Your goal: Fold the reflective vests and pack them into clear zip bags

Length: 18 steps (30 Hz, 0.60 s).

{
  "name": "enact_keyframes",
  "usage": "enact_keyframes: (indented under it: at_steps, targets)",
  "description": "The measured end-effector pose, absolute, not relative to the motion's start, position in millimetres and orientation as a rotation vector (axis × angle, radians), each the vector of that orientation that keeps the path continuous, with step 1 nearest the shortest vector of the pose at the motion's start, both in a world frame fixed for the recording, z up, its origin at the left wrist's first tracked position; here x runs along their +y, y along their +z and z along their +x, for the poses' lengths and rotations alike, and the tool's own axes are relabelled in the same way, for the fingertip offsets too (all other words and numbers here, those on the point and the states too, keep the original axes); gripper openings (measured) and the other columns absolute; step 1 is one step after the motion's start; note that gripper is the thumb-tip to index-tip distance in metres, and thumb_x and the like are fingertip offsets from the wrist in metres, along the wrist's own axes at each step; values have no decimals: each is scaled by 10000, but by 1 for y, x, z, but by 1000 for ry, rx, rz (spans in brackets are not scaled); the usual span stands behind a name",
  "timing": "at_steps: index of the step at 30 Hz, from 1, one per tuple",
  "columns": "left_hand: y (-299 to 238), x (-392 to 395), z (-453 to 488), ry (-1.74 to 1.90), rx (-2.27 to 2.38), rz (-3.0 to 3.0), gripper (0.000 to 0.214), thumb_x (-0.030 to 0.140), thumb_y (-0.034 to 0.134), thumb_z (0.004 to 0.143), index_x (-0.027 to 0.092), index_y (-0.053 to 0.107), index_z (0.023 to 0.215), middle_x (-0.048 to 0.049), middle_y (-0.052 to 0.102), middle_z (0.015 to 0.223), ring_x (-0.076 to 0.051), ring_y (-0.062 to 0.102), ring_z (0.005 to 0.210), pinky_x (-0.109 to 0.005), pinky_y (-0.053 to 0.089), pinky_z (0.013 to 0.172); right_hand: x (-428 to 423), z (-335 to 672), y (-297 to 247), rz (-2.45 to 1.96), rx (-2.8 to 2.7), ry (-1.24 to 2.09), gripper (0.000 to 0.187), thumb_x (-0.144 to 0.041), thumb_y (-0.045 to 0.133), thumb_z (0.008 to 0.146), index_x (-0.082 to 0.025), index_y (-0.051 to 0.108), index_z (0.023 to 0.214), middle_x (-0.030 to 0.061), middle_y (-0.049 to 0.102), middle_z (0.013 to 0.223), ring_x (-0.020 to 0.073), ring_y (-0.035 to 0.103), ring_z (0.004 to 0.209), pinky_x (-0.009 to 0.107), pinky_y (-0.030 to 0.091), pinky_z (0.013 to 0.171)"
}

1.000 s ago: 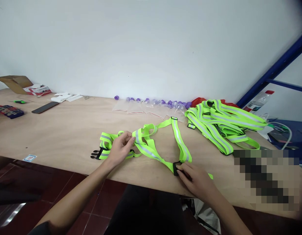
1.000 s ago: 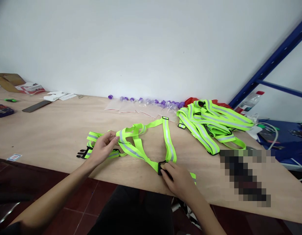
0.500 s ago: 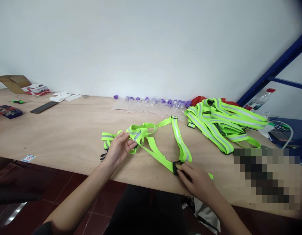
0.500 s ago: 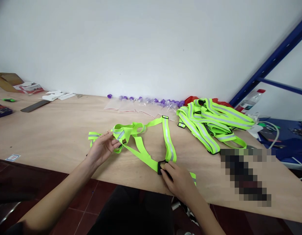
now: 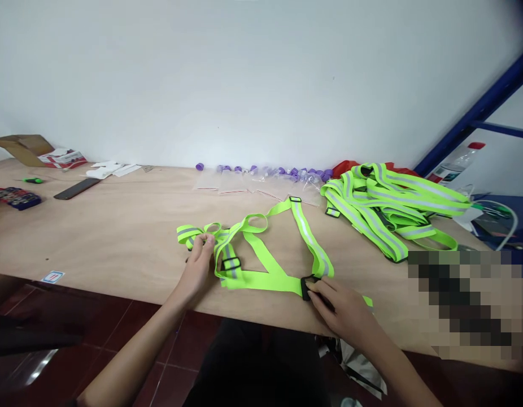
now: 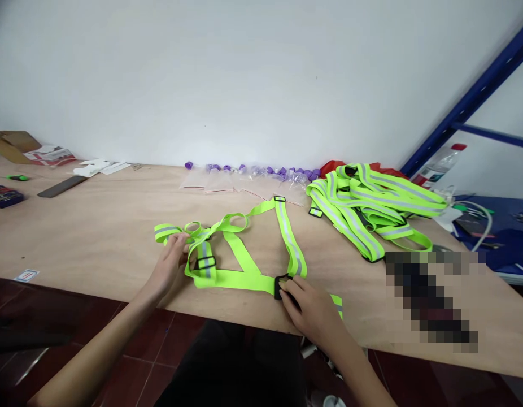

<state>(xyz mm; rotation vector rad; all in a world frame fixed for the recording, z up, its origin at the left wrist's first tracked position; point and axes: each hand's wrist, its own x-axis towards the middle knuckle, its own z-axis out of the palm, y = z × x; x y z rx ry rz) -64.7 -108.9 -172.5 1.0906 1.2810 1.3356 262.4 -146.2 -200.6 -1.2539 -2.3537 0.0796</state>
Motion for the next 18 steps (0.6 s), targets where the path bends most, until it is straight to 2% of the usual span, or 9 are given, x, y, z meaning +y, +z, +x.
enact_keyframes:
  at_steps: [3,5,7,9,11,13,15,17,18]
  targets:
    - [-169,-121,-75,1006,1640,1604,497,466,666,860,230,439,1234,33,551,777,-176,558,651,-290,441,604,-146,262,-201,-1245,-2344,50,251,-242,407,1005,-210,642,921,35,679,784,185,667,656,271,453,548]
    - [-157,-130,-74,893,1768,1884,562,462,708,825,230,451,1269,-11,579,900,-205,590,732,-307,452,618,-146,262,-201,-1245,-2341,37,251,-246,408,1007,-212,640,918,33,680,780,184,666,650,270,450,546]
    - [-139,-139,-66,1054,1755,2154,443,422,669,870,223,490,1223,-55,588,1004,-226,607,842,-323,480,673,-146,262,-202,-1249,-2344,36,244,-245,412,1006,-214,640,924,33,684,787,184,668,655,269,450,553]
    - [-123,-144,-53,1113,1454,2503,288,349,613,927,212,528,1166,-85,605,1080,-230,612,942,-337,497,774,-146,263,-203,-1259,-2352,41,236,-244,417,1004,-217,639,927,34,687,798,186,671,666,270,452,563]
    - [-114,-142,-39,707,1113,2851,239,354,632,926,197,575,1097,-84,642,1056,-246,618,963,-366,492,825,-146,264,-203,-1265,-2360,48,234,-248,420,1004,-217,634,916,33,682,791,186,670,664,269,448,559]
    - [-114,-134,-31,237,1012,3031,185,328,672,894,173,619,980,-86,667,970,-277,623,937,-402,486,826,-146,264,-203,-1259,-2363,49,241,-255,416,1008,-217,632,909,33,673,780,184,668,659,266,441,550]
    - [-119,-122,-30,-88,1117,3054,14,164,640,881,156,634,871,-97,679,905,-289,633,907,-403,480,793,-146,263,-203,-1241,-2360,32,254,-255,403,1011,-217,632,907,34,667,771,179,661,642,264,431,535]
    - [-122,-113,-36,-189,1272,2968,130,61,559,883,152,630,823,-98,681,846,-275,645,839,-377,468,738,-146,262,-203,-1223,-2354,12,263,-251,396,1011,-215,633,904,37,666,776,176,657,635,264,429,536]
    - [-122,-109,-41,-139,1346,2899,147,68,527,902,155,626,835,-95,679,826,-266,645,801,-360,457,702,-146,262,-203,-1215,-2351,6,264,-250,396,1011,-214,634,902,37,666,774,175,654,634,265,430,541]
